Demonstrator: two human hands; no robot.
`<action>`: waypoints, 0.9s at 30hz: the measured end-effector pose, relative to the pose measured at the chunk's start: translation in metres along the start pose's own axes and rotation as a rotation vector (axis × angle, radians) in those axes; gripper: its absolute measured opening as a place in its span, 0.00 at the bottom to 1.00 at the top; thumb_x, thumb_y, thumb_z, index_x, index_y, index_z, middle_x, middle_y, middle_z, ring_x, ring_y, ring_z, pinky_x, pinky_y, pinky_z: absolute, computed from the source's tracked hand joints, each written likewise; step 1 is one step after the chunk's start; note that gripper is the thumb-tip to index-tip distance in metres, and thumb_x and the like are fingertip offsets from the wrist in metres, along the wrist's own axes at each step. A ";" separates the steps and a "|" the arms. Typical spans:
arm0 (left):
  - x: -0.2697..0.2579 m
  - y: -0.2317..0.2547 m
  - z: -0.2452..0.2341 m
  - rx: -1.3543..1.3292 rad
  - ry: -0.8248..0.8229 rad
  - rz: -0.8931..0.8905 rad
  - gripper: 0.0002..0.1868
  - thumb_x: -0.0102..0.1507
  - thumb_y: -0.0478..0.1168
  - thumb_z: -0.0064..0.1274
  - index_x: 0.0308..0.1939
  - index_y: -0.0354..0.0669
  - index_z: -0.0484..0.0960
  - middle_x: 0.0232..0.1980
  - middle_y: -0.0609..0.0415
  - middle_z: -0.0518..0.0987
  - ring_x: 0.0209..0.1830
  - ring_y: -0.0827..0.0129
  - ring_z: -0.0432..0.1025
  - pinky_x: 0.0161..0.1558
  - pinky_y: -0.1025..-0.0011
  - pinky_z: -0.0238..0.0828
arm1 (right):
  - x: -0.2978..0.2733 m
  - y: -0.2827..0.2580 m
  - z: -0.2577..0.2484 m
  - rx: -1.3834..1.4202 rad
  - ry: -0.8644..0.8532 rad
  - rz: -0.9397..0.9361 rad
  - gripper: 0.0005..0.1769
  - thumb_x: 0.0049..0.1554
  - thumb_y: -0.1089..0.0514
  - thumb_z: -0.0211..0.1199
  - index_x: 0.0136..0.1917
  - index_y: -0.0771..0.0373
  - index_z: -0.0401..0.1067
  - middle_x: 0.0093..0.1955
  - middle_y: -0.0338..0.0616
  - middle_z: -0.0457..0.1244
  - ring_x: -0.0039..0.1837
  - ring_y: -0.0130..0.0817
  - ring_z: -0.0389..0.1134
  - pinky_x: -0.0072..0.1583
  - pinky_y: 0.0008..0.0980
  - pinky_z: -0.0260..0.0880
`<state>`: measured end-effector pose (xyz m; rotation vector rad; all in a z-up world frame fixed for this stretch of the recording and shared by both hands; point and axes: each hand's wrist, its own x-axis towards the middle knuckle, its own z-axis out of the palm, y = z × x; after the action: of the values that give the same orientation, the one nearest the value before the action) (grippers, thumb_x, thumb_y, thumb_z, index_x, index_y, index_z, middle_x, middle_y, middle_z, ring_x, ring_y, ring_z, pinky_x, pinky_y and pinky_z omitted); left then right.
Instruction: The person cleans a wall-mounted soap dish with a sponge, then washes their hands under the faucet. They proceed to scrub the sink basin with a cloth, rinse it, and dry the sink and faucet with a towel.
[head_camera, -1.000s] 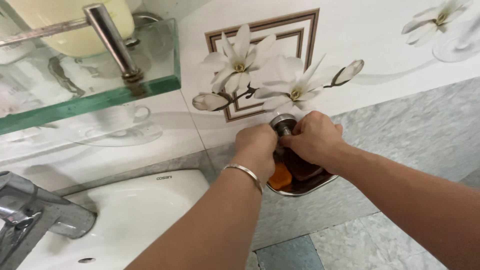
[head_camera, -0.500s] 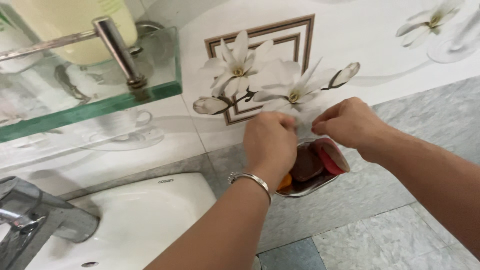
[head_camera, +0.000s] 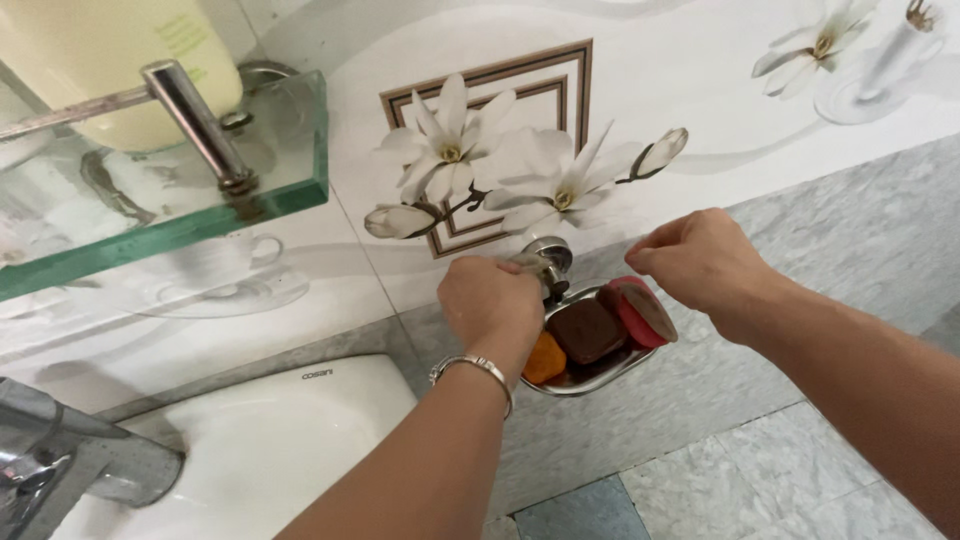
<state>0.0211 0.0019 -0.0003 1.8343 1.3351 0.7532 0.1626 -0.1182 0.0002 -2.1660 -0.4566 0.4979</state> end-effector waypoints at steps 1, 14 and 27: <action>-0.002 -0.001 0.000 -0.035 -0.037 0.027 0.04 0.53 0.37 0.62 0.29 0.43 0.90 0.36 0.42 0.85 0.38 0.53 0.82 0.46 0.62 0.78 | -0.001 -0.001 0.001 -0.001 -0.006 0.003 0.15 0.55 0.59 0.66 0.54 0.66 0.82 0.55 0.56 0.72 0.58 0.42 0.71 0.58 0.43 0.71; 0.021 -0.004 -0.013 0.098 -0.151 0.099 0.18 0.55 0.50 0.66 0.26 0.37 0.87 0.31 0.41 0.84 0.35 0.54 0.81 0.42 0.61 0.77 | 0.003 0.031 -0.001 0.353 -0.081 0.319 0.21 0.64 0.53 0.53 0.65 0.65 0.73 0.60 0.50 0.70 0.60 0.42 0.68 0.63 0.44 0.66; -0.024 -0.032 -0.078 -0.302 -0.152 -0.301 0.13 0.63 0.44 0.56 0.33 0.36 0.86 0.27 0.53 0.80 0.24 0.72 0.68 0.31 0.70 0.66 | -0.022 0.030 0.022 0.502 -0.150 0.308 0.30 0.67 0.40 0.48 0.65 0.69 0.70 0.62 0.53 0.65 0.62 0.40 0.66 0.68 0.45 0.67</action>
<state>-0.0651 0.0021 0.0163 1.3871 1.2823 0.6045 0.1375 -0.1311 -0.0320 -1.7205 -0.0581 0.8510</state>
